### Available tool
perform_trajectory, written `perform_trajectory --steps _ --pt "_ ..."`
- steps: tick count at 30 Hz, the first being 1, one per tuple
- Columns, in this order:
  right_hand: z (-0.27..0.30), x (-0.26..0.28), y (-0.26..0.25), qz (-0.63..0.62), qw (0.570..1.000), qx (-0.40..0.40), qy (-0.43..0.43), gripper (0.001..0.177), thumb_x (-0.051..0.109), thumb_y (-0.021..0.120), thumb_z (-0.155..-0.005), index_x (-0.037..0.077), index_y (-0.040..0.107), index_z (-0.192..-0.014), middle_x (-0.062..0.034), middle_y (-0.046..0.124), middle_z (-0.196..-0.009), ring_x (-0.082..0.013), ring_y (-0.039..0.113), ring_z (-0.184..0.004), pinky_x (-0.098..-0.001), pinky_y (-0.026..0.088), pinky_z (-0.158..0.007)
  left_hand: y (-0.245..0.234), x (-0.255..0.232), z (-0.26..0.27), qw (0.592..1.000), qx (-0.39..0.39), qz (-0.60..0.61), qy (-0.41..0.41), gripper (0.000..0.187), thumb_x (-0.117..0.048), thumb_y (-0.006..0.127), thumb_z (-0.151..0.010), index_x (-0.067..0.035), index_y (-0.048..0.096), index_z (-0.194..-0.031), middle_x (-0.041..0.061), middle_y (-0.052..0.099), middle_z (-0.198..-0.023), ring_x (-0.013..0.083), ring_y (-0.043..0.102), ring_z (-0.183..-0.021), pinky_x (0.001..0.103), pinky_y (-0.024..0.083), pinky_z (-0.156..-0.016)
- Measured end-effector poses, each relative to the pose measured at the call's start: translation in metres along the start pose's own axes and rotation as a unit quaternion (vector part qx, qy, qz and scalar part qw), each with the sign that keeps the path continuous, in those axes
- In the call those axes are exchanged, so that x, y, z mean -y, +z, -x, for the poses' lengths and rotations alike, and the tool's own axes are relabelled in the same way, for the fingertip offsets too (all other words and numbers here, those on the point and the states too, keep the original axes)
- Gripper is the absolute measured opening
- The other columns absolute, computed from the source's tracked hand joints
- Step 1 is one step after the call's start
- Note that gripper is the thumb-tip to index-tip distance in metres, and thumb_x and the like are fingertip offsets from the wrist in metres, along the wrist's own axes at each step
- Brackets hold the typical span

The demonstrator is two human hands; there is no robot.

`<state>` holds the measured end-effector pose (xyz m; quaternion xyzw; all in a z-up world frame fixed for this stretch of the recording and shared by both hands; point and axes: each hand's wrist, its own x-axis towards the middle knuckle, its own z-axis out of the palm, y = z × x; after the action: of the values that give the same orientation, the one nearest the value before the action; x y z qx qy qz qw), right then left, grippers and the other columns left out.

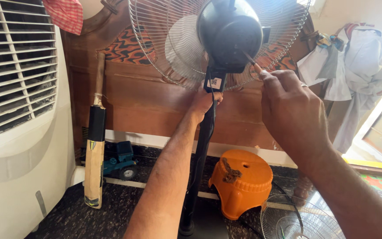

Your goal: The person uses a screwdriver to tighten screws on the neck and motor housing of a standing fan. They repeatedly adjust the fan head and secure fasteners on the rear motor cover.

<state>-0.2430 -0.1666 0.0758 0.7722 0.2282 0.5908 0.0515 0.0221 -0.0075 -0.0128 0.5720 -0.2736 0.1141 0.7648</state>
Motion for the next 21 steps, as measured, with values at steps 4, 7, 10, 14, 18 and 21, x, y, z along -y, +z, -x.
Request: perform_trajectory --steps 4,7,10,14,18,21 --pt "-0.006 0.006 0.003 0.032 0.999 0.02 -0.005 0.024 0.011 0.061 -0.105 0.002 0.07 -0.125 -0.0138 0.071 -0.114 -0.0308 0.074 -0.087 -0.0396 0.061 -0.07 0.003 -0.002 0.0 1.0 -0.004 0.029 -0.005 0.063 -0.006 0.07 -0.067 -0.006 0.045 -0.126 0.003 0.061 -0.081 0.0114 0.059 -0.069 0.029 0.052 -0.064" --pt "-0.006 0.012 0.005 0.069 0.997 0.025 -0.025 0.029 0.006 0.059 -0.102 0.0 0.068 -0.128 -0.015 0.07 -0.117 -0.0307 0.075 -0.09 -0.0384 0.062 -0.071 0.002 -0.004 0.001 1.0 -0.003 0.023 -0.014 0.07 -0.007 0.07 -0.067 -0.004 0.043 -0.131 0.002 0.061 -0.081 0.011 0.058 -0.068 0.03 0.051 -0.063" --pt "-0.01 0.016 0.007 0.109 0.993 0.046 -0.031 0.042 0.001 0.059 -0.094 -0.002 0.064 -0.135 -0.0165 0.069 -0.117 -0.0289 0.075 -0.086 -0.0358 0.062 -0.066 0.003 -0.005 0.002 1.0 0.001 0.024 -0.014 0.073 -0.008 0.07 -0.067 -0.003 0.04 -0.134 0.003 0.061 -0.08 0.0111 0.058 -0.068 0.029 0.052 -0.063" --pt "-0.016 0.025 0.007 0.169 0.982 0.074 -0.031 0.053 0.002 0.062 -0.09 -0.001 0.06 -0.143 -0.0139 0.069 -0.11 -0.0238 0.074 -0.078 -0.0322 0.061 -0.06 0.002 -0.006 0.002 1.0 0.0 0.008 -0.03 0.075 -0.009 0.07 -0.068 -0.004 0.038 -0.136 0.002 0.062 -0.081 0.0102 0.059 -0.069 0.028 0.053 -0.065" --pt "-0.02 0.032 0.006 0.247 0.962 0.107 -0.043 0.058 0.005 0.064 -0.083 0.002 0.061 -0.141 -0.0114 0.069 -0.102 -0.0197 0.073 -0.076 -0.0287 0.061 -0.057 0.002 -0.005 0.002 1.0 0.006 0.028 -0.01 0.073 -0.009 0.07 -0.07 -0.002 0.04 -0.136 0.003 0.061 -0.08 0.011 0.059 -0.068 0.029 0.052 -0.064" --pt "-0.021 0.033 0.003 0.22 0.969 0.102 -0.042 0.055 0.006 0.066 -0.086 0.001 0.062 -0.14 -0.0108 0.068 -0.101 -0.0208 0.073 -0.077 -0.03 0.061 -0.059 0.003 -0.004 0.001 0.999 0.002 0.038 -0.007 0.07 -0.009 0.07 -0.069 -0.004 0.042 -0.134 0.002 0.062 -0.08 0.0107 0.06 -0.067 0.028 0.052 -0.063"
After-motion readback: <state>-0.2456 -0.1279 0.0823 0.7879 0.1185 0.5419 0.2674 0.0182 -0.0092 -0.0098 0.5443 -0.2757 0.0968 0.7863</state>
